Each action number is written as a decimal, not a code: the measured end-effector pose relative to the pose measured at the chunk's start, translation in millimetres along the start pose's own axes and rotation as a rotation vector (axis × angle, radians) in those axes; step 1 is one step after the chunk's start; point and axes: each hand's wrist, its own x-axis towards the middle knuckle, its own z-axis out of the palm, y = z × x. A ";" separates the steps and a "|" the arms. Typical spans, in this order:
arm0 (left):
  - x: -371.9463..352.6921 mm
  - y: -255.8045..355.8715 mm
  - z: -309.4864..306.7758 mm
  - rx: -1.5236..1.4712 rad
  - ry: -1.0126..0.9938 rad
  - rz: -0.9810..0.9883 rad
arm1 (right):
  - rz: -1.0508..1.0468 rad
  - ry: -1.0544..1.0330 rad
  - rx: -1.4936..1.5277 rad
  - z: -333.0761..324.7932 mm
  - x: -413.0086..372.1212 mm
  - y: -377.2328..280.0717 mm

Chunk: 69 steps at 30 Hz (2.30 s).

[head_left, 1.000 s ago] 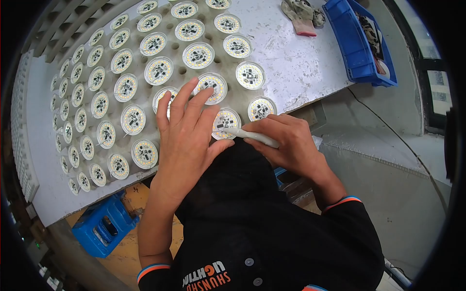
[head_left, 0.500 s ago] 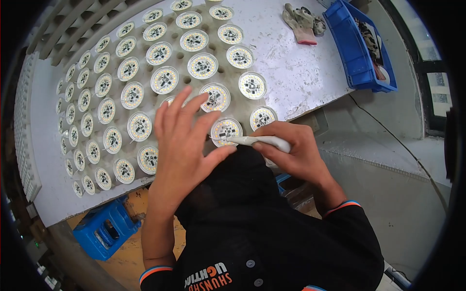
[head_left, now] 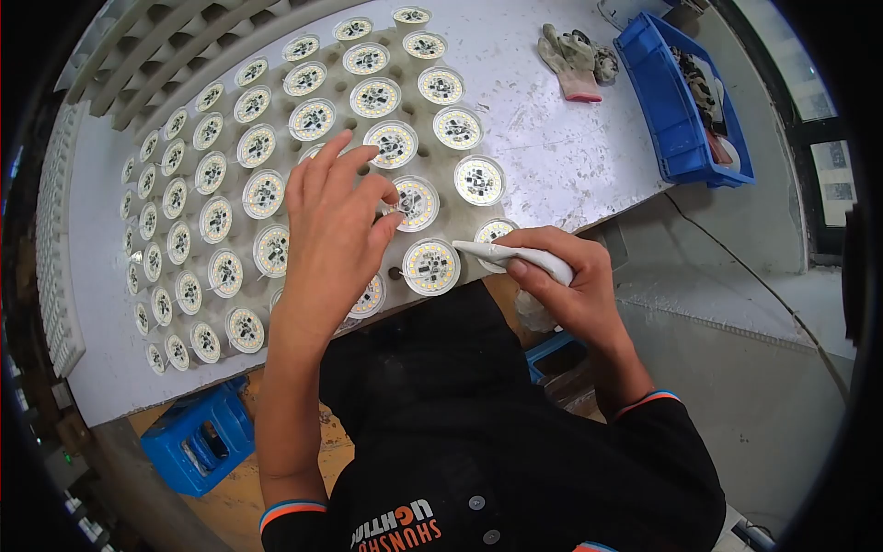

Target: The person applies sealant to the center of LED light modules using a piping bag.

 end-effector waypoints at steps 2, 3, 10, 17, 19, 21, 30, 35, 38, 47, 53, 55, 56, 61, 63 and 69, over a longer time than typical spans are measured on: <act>1.8 -4.6 0.2 -0.030 -0.070 0.001 | 0.002 -0.002 0.008 -0.5 1.0 -0.6; 2.9 -7.1 1.0 -0.022 -0.074 0.007 | 0.004 -0.002 0.013 -0.6 1.5 -0.8; 12.4 -15.5 -1.2 -0.034 -0.133 0.077 | 0.006 0.002 0.014 -0.2 4.0 3.2; 28.5 -22.8 -6.4 -0.090 -0.217 0.239 | 0.016 0.015 0.041 -1.9 4.4 5.1; 32.7 -26.3 -6.0 -0.103 -0.229 0.288 | 0.025 0.023 0.052 -1.9 4.3 5.8; 35.1 -30.3 -5.8 -0.115 -0.236 0.320 | 0.031 0.037 0.062 -1.7 4.2 5.9; 34.6 -29.5 0.8 -0.045 -0.242 0.390 | 0.065 0.047 0.084 -3.2 5.6 10.3; 31.8 -32.7 6.9 -0.049 -0.173 0.361 | 0.066 0.070 0.100 -2.2 5.8 11.5; 28.6 -33.6 2.6 -0.101 -0.207 0.344 | 0.074 0.076 0.109 -2.1 5.6 12.1; 32.2 -29.6 -11.8 -0.163 -0.299 0.286 | 0.085 0.063 0.100 -0.3 6.3 14.3; 34.7 -28.5 -10.7 -0.125 -0.280 0.298 | 0.083 0.057 0.098 -0.4 6.1 15.5; 35.2 -27.9 -11.3 -0.113 -0.285 0.308 | 0.090 0.048 0.096 -0.7 6.2 16.4; 35.4 -27.5 -12.1 -0.108 -0.293 0.307 | 0.093 0.045 0.106 -0.9 6.4 15.7; 36.4 -21.9 -12.0 -0.125 -0.296 0.294 | 0.068 0.054 0.103 -0.4 7.5 17.1; 37.1 -19.4 -11.1 -0.131 -0.297 0.304 | 0.079 0.053 0.120 -0.5 7.5 17.2; 39.9 -20.6 -8.4 -0.112 -0.289 0.324 | 0.087 0.047 0.110 -1.3 7.7 18.3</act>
